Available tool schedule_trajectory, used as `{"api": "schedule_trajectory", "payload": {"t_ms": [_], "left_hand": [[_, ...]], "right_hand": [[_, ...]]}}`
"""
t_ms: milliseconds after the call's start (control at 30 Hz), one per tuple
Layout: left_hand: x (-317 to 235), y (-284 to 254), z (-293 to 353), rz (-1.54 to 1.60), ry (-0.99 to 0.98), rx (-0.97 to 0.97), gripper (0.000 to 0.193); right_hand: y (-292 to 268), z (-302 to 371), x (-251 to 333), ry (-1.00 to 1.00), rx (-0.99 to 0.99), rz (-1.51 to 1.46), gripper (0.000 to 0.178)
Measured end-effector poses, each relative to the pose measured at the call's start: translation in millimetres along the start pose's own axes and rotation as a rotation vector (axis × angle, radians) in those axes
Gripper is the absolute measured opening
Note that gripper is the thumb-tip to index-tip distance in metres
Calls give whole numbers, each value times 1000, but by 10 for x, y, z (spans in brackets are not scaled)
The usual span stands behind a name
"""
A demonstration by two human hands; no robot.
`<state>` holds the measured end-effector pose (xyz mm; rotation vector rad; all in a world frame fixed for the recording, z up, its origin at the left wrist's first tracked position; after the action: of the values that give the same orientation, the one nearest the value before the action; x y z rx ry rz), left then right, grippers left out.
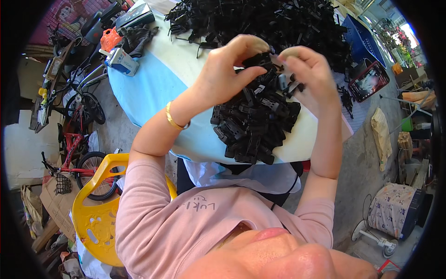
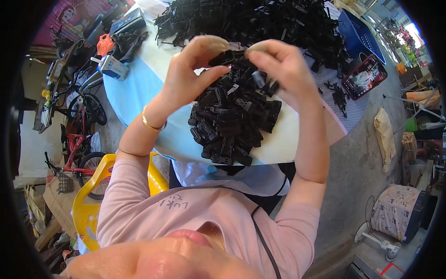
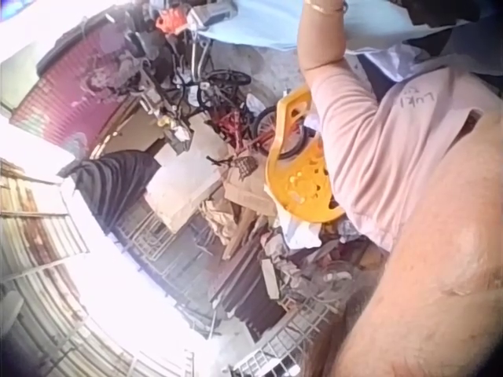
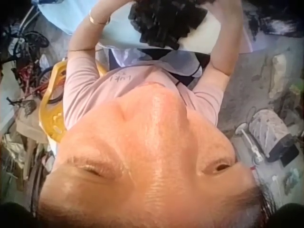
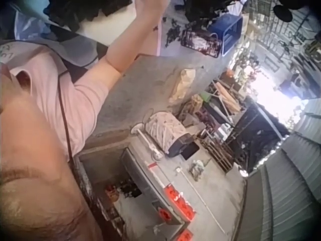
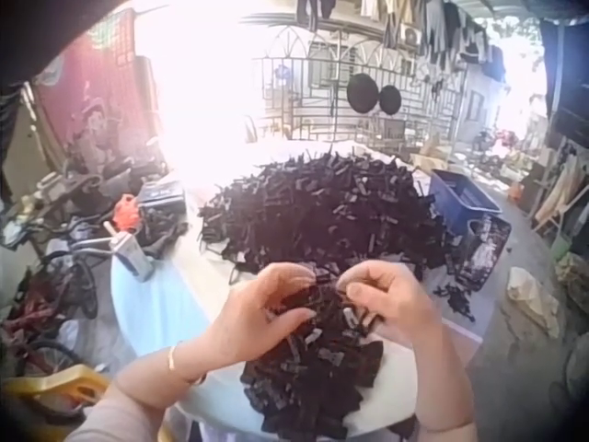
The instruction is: Assembling small black plastic components by hand at a workbench.
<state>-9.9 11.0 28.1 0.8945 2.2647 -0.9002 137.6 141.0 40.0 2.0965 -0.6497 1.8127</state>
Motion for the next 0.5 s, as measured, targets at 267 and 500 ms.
{"api": "schedule_trajectory", "payload": {"t_ms": [267, 500], "left_hand": [[5, 15, 9, 58, 282, 638, 29], [352, -90, -76, 257, -248, 249, 36]], "right_hand": [[-188, -442, -611, -230, -170, 1019, 31], [-193, -611, -750, -155, -30, 1039, 23]]}}
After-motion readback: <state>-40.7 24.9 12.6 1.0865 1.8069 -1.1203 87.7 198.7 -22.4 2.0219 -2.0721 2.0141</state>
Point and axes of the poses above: each hand's wrist, its own z-axis away from the middle knuckle, its own y-axis out of the palm, x = y × z, the point moved 1 cm from there along -z, towards the middle knuckle, and after that the axes turned 3 degrees about -z, right-handed, at the moved point
